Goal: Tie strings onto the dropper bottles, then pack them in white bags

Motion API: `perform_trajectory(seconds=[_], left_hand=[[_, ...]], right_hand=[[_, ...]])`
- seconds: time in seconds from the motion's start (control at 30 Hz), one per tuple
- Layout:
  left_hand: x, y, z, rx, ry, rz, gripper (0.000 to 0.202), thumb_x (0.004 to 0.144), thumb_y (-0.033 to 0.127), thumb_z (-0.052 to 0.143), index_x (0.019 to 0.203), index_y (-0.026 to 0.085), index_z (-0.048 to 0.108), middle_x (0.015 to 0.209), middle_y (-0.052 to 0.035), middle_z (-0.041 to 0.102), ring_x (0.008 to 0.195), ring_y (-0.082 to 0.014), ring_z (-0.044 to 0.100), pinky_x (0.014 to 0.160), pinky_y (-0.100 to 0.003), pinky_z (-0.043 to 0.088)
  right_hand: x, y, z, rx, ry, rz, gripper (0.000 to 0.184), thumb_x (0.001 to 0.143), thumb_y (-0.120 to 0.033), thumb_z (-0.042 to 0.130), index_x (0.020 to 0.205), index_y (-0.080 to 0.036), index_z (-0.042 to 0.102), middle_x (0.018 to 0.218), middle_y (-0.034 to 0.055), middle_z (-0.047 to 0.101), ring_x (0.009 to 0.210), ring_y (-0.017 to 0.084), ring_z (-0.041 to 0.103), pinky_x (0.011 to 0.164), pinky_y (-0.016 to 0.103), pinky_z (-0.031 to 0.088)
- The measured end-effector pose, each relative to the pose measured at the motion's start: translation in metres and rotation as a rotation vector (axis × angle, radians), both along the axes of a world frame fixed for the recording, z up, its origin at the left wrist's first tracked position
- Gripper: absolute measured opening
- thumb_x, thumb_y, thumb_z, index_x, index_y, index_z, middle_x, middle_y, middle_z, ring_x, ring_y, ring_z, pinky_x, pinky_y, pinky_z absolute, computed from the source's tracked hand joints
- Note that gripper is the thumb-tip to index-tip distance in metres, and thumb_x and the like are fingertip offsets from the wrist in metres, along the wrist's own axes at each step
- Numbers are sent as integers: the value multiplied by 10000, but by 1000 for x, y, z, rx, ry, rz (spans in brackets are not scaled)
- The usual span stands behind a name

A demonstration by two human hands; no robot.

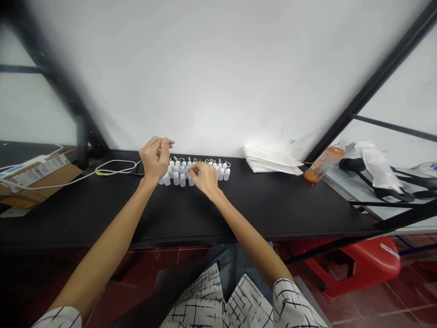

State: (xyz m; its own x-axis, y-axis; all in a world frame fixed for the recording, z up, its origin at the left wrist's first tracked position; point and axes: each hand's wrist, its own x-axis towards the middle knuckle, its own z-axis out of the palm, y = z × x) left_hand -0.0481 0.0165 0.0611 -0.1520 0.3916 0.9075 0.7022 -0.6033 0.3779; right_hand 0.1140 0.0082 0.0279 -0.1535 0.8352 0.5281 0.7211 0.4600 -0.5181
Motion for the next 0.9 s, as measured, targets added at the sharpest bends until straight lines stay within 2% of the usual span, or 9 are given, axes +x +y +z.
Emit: perform_trajectory(seconds=[0.33, 0.5, 0.63, 0.7, 0.83, 0.9], left_hand=[[7, -7, 1, 22, 27, -29, 405, 1008, 315, 374, 770, 155, 660, 726, -42, 640, 602, -112, 552, 542, -254, 378], [23, -18, -1, 62, 121, -76, 403, 1001, 296, 358, 759, 157, 648, 714, -54, 645, 617, -124, 570, 578, -262, 415], [41, -25, -15, 27, 262, -129, 399, 986, 286, 366, 713, 158, 628, 693, -59, 638, 573, -117, 544, 532, -259, 383], [51, -29, -24, -22, 356, -176, 406, 980, 277, 362, 683, 160, 612, 688, -61, 634, 561, -113, 531, 516, -257, 364], [71, -37, -43, -119, 534, -299, 434, 974, 291, 374, 610, 167, 575, 628, -47, 596, 515, -106, 478, 469, -255, 301], [78, -39, -50, -138, 573, -340, 447, 980, 294, 363, 611, 164, 580, 617, -47, 586, 505, -106, 465, 459, -258, 281]], right_hand=[[-1, -3, 2, 17, 20, 7, 190, 849, -350, 629, 725, -226, 702, 747, -7, 706, 668, 160, 615, 596, 267, 382], [20, -5, 7, 169, 88, -73, 265, 896, -396, 568, 756, -214, 700, 750, 20, 700, 642, 155, 600, 628, 272, 423], [70, 10, 8, 340, 75, -211, 276, 935, -339, 481, 833, -198, 694, 800, 46, 685, 644, 154, 587, 688, 280, 450], [105, 25, 10, 364, -2, -312, 261, 927, -262, 447, 922, -193, 698, 904, 75, 685, 759, 184, 616, 741, 294, 457], [181, 58, 15, 182, -270, -531, 434, 834, -87, 433, 1215, -148, 631, 1185, 155, 629, 1092, 278, 558, 865, 352, 434], [212, 71, 16, 42, -417, -563, 507, 800, -47, 437, 1280, -107, 590, 1251, 174, 601, 1184, 293, 507, 893, 353, 417]])
